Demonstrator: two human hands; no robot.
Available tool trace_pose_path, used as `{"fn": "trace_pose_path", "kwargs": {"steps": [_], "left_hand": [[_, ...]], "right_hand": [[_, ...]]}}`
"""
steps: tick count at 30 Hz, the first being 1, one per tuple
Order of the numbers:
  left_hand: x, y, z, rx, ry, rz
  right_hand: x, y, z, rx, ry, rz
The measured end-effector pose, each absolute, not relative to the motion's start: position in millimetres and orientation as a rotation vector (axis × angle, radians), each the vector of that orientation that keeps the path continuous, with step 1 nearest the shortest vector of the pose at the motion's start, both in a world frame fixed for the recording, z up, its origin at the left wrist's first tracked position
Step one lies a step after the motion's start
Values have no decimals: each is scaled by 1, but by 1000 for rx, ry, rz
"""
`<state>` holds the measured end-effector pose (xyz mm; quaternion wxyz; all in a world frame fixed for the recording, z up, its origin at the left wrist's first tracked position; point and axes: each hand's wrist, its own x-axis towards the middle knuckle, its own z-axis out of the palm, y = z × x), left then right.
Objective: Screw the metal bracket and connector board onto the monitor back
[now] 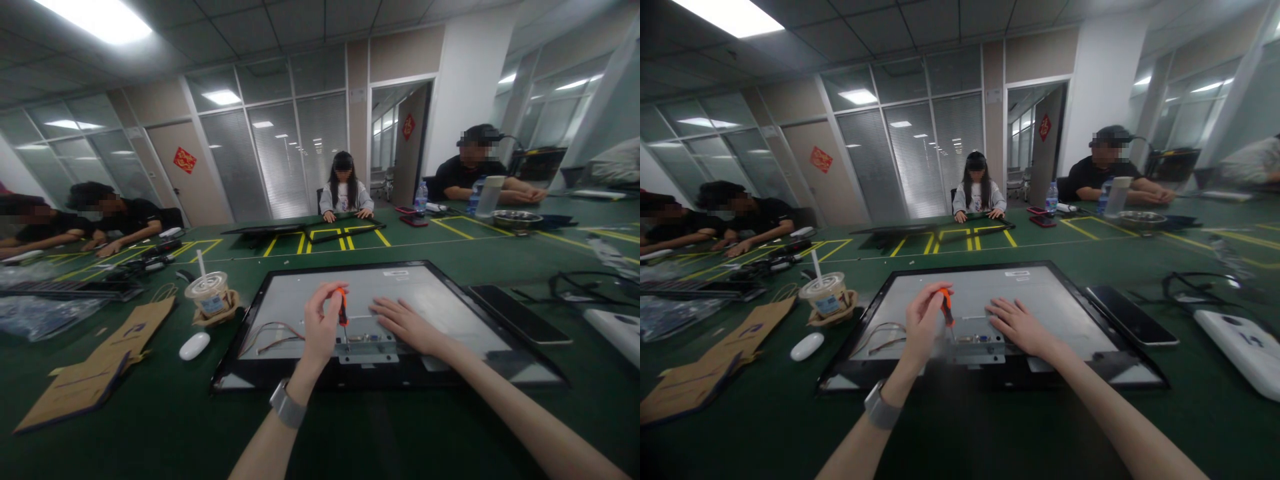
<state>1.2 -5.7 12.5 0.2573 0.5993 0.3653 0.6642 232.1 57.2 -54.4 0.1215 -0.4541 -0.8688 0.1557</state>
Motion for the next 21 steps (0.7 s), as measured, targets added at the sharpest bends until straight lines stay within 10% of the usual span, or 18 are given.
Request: {"fn": "trace_pose_path", "kwargs": {"steps": [13,21], "left_hand": [[2,0,5,1707,1183,1943],[1,4,2,1693,1168,1939]], "right_hand": [[230,60,-50,-1325,-2466,457],[210,-50,43,-773,-2078,669]]}}
